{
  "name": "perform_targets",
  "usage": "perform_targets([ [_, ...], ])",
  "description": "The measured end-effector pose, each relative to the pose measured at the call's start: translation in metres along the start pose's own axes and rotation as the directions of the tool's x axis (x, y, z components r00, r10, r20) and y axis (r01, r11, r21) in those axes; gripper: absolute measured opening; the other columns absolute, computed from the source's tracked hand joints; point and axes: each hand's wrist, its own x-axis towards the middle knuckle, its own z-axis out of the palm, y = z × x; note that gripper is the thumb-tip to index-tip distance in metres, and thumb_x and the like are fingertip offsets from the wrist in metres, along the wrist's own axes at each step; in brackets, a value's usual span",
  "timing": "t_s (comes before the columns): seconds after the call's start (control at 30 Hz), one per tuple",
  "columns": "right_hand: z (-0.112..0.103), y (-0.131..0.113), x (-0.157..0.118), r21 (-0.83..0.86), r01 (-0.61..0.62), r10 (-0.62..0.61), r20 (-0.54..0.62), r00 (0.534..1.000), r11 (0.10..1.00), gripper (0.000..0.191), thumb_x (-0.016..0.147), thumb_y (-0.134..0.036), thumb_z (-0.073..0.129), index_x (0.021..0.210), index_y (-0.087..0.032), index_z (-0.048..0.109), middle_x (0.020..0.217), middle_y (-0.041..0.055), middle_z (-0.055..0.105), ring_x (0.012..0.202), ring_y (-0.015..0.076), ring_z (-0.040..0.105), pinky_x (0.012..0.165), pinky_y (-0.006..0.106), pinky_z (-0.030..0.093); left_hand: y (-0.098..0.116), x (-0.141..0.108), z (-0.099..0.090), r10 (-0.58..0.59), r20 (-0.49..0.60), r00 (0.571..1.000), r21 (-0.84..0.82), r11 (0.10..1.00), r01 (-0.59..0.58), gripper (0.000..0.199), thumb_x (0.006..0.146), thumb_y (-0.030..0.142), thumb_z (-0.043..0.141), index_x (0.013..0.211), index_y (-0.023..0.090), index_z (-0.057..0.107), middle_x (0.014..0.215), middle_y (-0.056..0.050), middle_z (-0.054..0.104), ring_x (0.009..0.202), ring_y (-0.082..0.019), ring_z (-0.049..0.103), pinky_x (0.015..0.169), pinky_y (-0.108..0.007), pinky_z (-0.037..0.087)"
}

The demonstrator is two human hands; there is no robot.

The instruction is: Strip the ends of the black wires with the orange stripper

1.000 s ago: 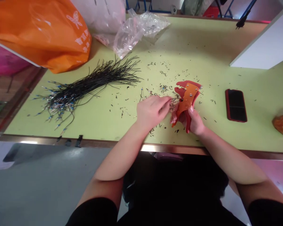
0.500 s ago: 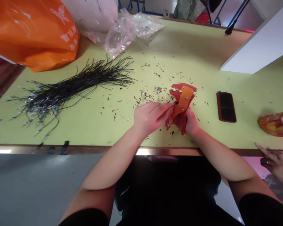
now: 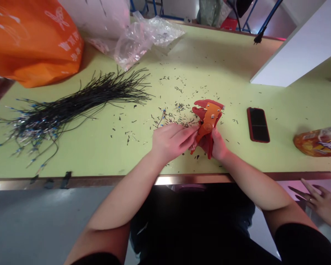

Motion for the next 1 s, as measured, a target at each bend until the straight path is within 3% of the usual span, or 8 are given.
perform_targets([
  [0.17,0.002,0.003,0.002,-0.027,0.0,0.0,-0.02,1.0,1.0,0.072,0.087,-0.095,0.054,0.078,-0.024,0.054,0.072,0.0053,0.064,0.076,0.0239,0.071,0.064,0.035,0.061,0.0,-0.002,-0.004,-0.089,0.083,0.993,-0.071,0.993,0.095,0.017,0.102,0.031,0.066,0.103,0.03,0.083,0.057,0.004,0.061,0.053,-0.012,0.058,0.053,-0.027,0.041],
  [0.27,0.003,0.004,0.003,-0.033,-0.055,0.053,-0.063,0.997,0.998,0.075,0.078,-0.1,0.058,0.083,-0.025,0.053,0.071,0.0026,0.064,0.071,0.0224,0.067,0.065,0.036,0.062,-0.002,-0.005,-0.005,-0.16,0.123,0.979,-0.071,0.983,0.169,0.017,0.101,0.035,0.069,0.104,0.031,0.085,0.056,0.002,0.06,0.054,-0.014,0.058,0.054,-0.029,0.041],
  [0.37,0.003,0.003,0.004,-0.045,-0.069,0.066,-0.049,0.997,0.997,0.073,0.08,-0.098,0.059,0.089,-0.026,0.055,0.073,0.0029,0.063,0.07,0.0234,0.066,0.065,0.037,0.061,-0.004,-0.008,-0.003,-0.194,0.125,0.973,-0.105,0.973,0.208,0.015,0.1,0.034,0.071,0.103,0.032,0.085,0.057,0.001,0.06,0.054,-0.015,0.056,0.054,-0.03,0.04],
  [0.77,0.01,-0.001,0.005,0.073,0.024,-0.024,-0.01,1.0,0.997,0.063,0.091,-0.084,0.064,0.077,-0.024,0.051,0.053,-0.0085,0.048,0.045,0.0121,0.051,0.05,0.028,0.051,0.001,-0.001,-0.005,-0.097,0.093,0.991,-0.06,0.993,0.103,0.013,0.101,0.028,0.069,0.102,0.028,0.082,0.059,0.003,0.069,0.05,-0.013,0.058,0.051,-0.027,0.041],
  [1.0,0.007,-0.001,0.005,0.108,0.037,-0.04,0.021,0.999,0.993,0.061,0.094,-0.08,0.066,0.079,-0.022,0.053,0.055,-0.0083,0.051,0.045,0.0109,0.051,0.051,0.026,0.052,0.002,0.002,-0.004,-0.084,0.102,0.991,-0.062,0.994,0.091,0.016,0.104,0.027,0.067,0.102,0.023,0.083,0.062,0.002,0.072,0.052,-0.011,0.062,0.054,-0.024,0.044],
])
